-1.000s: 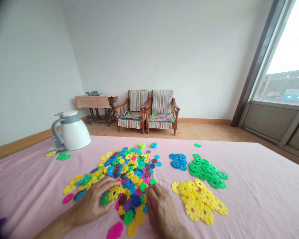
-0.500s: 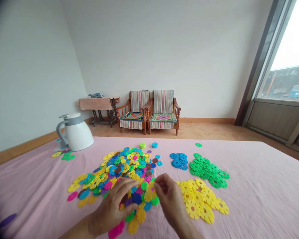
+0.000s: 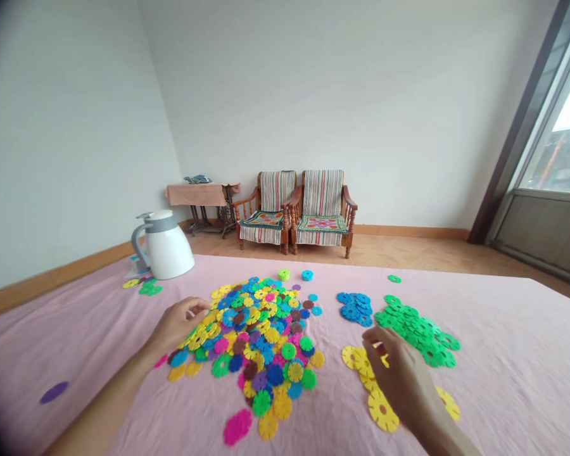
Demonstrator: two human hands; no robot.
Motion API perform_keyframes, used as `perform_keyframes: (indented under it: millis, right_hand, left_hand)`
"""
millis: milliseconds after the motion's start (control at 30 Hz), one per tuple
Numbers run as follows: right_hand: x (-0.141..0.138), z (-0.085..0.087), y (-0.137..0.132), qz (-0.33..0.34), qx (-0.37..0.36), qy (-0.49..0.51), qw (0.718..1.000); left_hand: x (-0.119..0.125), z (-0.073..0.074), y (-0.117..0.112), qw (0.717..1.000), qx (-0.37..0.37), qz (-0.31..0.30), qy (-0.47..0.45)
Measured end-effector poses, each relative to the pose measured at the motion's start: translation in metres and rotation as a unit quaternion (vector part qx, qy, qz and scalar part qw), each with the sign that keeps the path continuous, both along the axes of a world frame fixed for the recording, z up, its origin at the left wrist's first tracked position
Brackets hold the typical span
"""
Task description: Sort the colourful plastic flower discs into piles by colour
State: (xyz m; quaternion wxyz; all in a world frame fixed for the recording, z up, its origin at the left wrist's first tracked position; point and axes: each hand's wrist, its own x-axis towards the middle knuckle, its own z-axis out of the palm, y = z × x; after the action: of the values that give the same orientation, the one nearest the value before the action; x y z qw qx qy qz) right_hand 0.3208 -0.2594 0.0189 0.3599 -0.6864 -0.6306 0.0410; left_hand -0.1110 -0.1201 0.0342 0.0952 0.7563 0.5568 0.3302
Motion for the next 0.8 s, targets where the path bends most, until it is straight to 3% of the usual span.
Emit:
perform_keyframes:
  millis: [100,200,367,600,700,800]
  right_hand:
    - [-0.039,0.009,0.005,0.059,0.004,-0.005,0.998]
    - [-0.067,0.007,0.009,0.093,0.008,0.014,0.996]
    - [-0.078,-0.018,0.009,0.111,0.004,0.016,0.994]
    - [-0.072,-0.028,0.007,0.113,0.008,0.001,0.994]
    - [-0.073,-0.030,0.008,0.115,0.009,0.002,0.993]
    - [-0.075,-0.030,0.007,0.117,0.012,0.010,0.993]
  left_hand:
    - [-0.030,0.002,0.005,0.998,-0.046,0.011,0.037]
    - [-0.047,0.009,-0.002,0.994,-0.087,-0.002,0.067]
    - [-0.038,0.017,-0.018,0.974,-0.170,-0.105,0.104]
    - [-0.019,0.010,-0.020,0.971,-0.121,-0.121,0.166]
    - [-0.018,0.012,-0.020,0.972,-0.104,-0.131,0.166]
    - [-0.014,0.018,-0.019,0.982,-0.066,-0.103,0.147]
